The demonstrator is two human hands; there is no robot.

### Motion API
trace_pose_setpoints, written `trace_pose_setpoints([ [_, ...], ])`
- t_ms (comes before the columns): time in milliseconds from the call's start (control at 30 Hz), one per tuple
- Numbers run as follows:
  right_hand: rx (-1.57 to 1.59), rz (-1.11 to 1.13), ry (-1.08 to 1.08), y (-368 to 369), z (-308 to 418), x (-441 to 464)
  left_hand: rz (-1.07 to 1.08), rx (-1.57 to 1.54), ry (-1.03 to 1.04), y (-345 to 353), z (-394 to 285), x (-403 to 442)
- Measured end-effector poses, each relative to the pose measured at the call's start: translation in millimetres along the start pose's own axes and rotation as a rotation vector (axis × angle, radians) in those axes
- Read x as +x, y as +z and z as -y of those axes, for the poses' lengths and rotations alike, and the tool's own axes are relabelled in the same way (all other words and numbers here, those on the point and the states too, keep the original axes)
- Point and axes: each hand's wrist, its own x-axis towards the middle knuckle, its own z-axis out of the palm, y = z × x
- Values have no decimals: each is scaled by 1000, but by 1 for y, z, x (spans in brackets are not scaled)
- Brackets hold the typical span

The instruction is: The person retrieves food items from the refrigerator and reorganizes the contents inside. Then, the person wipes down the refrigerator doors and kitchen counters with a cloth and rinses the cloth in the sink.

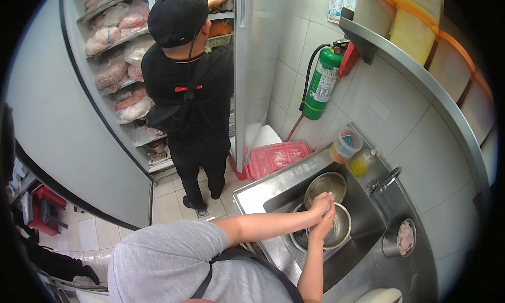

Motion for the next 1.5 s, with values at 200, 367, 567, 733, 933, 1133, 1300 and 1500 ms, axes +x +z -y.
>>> trace_pose_setpoints([
  [200, -629, 111, 210, -14, -101, 38, 123, 438, 328, 9, -25, -29],
  [367, -20, 107, 266, 1, -175, 40, -3, 668, 506, 13, -29, -40],
  [567, 540, 183, 662, -3, -103, 15, 373, 661, 321, -2, -14, 1],
  [733, 714, 341, 768, -11, -115, 11, 520, 462, -5, 2, -34, -10],
  [933, 918, 522, 851, -23, -105, 6, 801, 253, -244, -2, -55, -20],
  [1133, 1145, 799, 1019, -22, -117, -11, 821, 39, -509, -37, -48, -22],
  [1300, 146, 886, 639, -25, -84, 6, 181, -153, -458, -83, -28, -8],
  [1500, 133, 481, -87, -108, 70, 51, 9, -279, -382, -182, -78, -25],
])
